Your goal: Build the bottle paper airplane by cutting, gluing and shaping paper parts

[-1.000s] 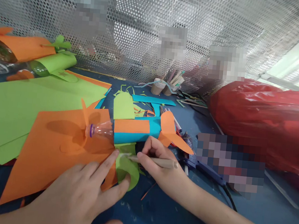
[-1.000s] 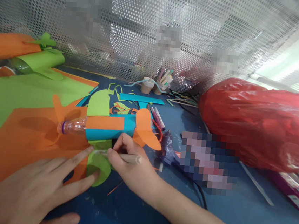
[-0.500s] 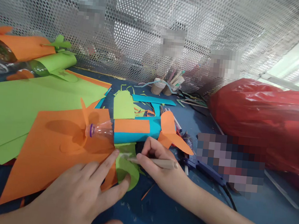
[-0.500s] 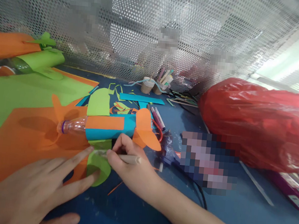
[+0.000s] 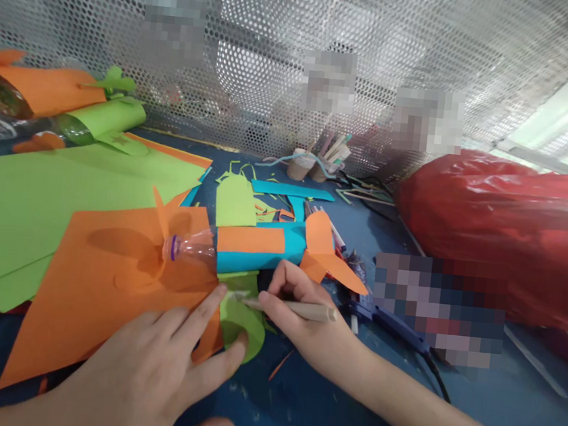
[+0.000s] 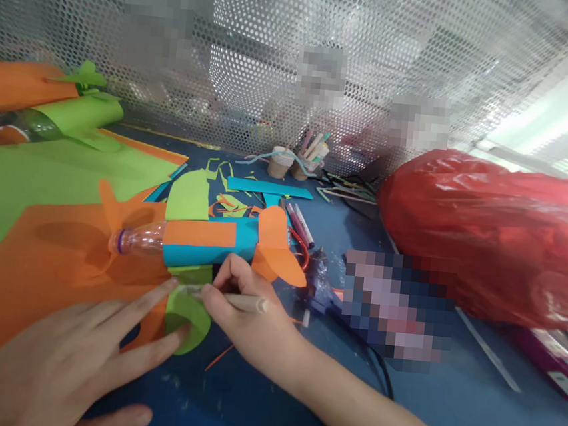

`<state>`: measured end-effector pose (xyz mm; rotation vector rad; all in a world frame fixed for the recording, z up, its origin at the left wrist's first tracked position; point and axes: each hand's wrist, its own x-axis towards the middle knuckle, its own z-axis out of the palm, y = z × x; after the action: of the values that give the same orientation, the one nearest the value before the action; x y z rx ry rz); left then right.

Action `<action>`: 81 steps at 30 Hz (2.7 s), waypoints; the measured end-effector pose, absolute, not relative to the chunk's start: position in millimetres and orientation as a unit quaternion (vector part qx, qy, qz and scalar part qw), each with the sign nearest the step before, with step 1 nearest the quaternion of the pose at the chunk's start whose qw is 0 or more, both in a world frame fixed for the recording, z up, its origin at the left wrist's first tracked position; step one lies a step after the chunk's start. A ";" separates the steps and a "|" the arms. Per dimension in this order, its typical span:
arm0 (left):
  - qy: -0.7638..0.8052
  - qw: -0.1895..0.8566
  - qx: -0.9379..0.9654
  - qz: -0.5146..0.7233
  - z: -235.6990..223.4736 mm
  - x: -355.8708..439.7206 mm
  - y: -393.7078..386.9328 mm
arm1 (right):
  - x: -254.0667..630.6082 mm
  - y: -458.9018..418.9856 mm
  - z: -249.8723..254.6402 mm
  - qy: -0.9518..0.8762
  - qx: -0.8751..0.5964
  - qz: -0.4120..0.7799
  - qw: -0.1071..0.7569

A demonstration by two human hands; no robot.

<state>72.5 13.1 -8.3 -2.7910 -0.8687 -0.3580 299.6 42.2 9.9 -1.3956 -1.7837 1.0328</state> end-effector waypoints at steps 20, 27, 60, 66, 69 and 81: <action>-0.300 0.102 -0.929 -0.192 -18.2 71.3 14.2 | 295.3 40.2 13.3 -0.644 -0.497 0.457 0.359; -0.303 0.094 -0.934 -0.165 -15.5 70.1 12.9 | 295.5 40.3 15.8 -0.656 -0.522 0.412 0.358; -0.299 0.121 -0.929 -0.181 -22.6 72.5 14.8 | 297.5 41.5 11.9 -0.665 -0.528 0.408 0.335; -0.287 0.132 -0.925 -0.212 -25.9 71.8 16.0 | 297.1 41.7 13.9 -0.668 -0.528 0.409 0.329; -0.287 0.127 -0.924 -0.217 -29.4 71.3 15.7 | 297.1 41.7 13.4 -0.667 -0.522 0.413 0.334; -0.286 0.132 -0.924 -0.215 -27.9 71.7 15.5 | 297.7 40.6 11.2 -0.663 -0.523 0.418 0.335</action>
<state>71.7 15.5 -27.9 -2.6828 -0.8305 -0.6239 297.7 40.6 11.2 -1.3638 -1.7305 1.0910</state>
